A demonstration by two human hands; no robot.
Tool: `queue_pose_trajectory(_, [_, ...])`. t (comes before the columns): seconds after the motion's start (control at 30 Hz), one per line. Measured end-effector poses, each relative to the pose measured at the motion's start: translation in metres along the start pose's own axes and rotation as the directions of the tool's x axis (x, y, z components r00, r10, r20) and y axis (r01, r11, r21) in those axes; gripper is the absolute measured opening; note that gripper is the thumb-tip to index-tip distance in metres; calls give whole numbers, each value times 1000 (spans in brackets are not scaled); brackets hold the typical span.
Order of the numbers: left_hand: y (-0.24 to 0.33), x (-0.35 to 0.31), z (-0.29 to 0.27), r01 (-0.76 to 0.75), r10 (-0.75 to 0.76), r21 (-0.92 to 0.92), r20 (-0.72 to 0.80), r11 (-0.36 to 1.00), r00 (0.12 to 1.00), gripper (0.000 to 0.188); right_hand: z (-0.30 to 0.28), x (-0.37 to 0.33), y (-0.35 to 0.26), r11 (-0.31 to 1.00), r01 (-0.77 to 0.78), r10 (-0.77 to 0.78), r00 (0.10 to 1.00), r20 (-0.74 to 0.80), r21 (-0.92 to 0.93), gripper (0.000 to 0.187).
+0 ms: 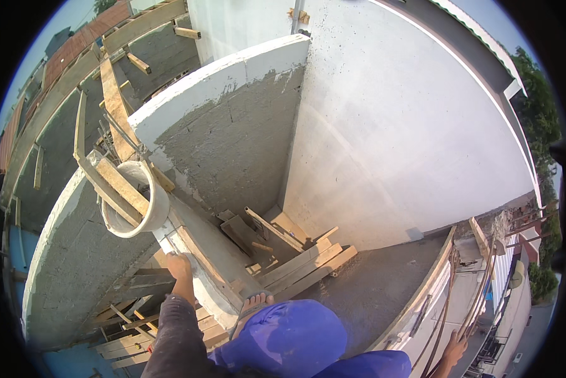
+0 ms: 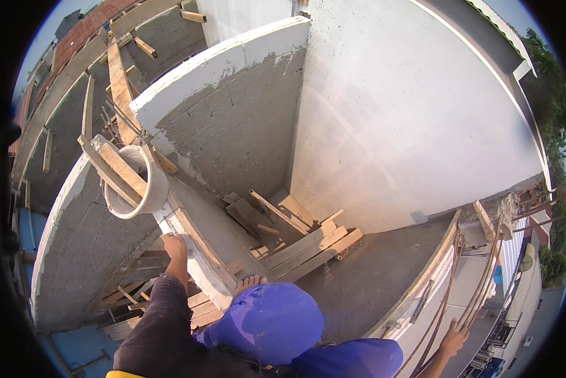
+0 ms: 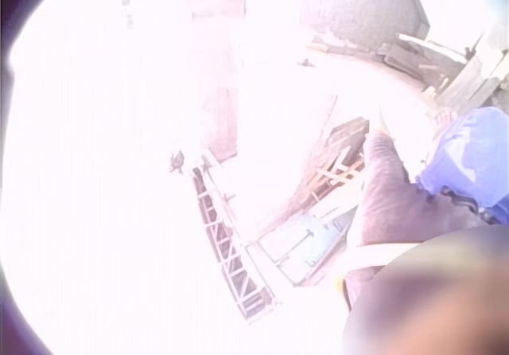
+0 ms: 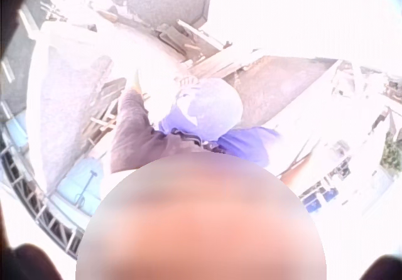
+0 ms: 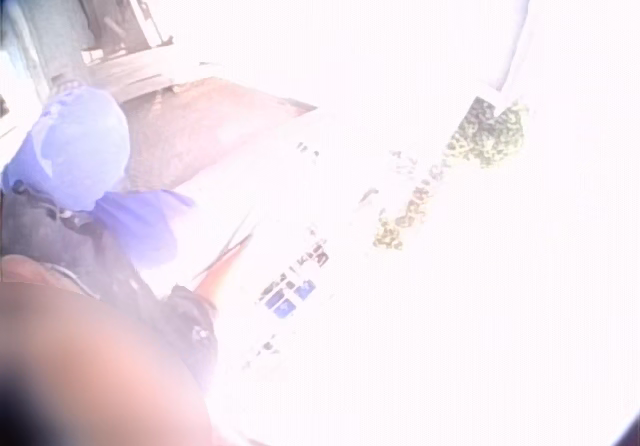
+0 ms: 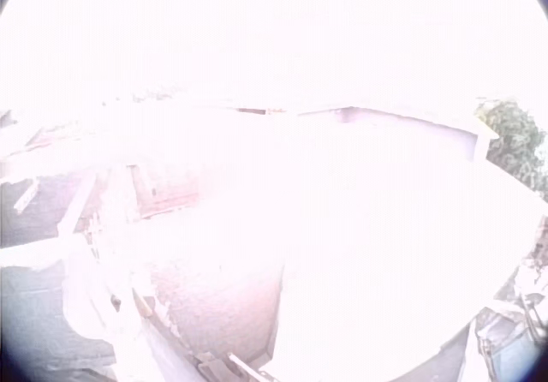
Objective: The person assembles a roof structure by securing metal rods to wooden beams using a hammer and wire. They move around the roof, adjust the rods, and tie them in place.
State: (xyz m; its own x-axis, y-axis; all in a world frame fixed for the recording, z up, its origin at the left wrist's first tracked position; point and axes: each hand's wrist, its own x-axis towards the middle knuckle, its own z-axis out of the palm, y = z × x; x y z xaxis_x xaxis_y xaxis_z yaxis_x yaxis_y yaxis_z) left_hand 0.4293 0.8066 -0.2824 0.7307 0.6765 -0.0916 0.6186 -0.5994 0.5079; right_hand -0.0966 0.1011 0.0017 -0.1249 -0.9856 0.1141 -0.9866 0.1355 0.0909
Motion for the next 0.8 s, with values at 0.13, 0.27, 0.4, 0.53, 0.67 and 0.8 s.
queue_pose_trajectory(0.13, [-5, 3, -1, -72, 66, 57, 92, 996, 994, 36, -16, -21, -17, 1000, -13, 14, 1000, 16, -12, 74])
queue_pose_trajectory(0.27, [-3, 10, 3, -87, 88, -15, 185, 996, 979, 42, -22, -30, -25, 1000, -16, 16, 999, 30, 18, 72])
queue_pose_trajectory(0.4, [8, -4, -10, -25, 45, -70, 297, 997, 954, 42, -27, -36, -28, 997, -61, 58, 997, 52, 55, 72])
queue_pose_trajectory(0.53, [18, -5, -19, 92, -57, -70, 392, 993, 918, 42, -31, -39, -31, 996, -50, 46, 997, 57, 72, 75])
queue_pose_trajectory(0.67, [11, 3, -6, -16, -14, 138, 209, 990, 978, 56, -32, -39, -32, 997, -50, 45, 997, 66, 65, 77])
queue_pose_trajectory(0.8, [27, -39, 16, -477, 475, 20, 51, 879, 878, 50, -32, -40, -32, 996, -60, 56, 996, 66, 58, 78])
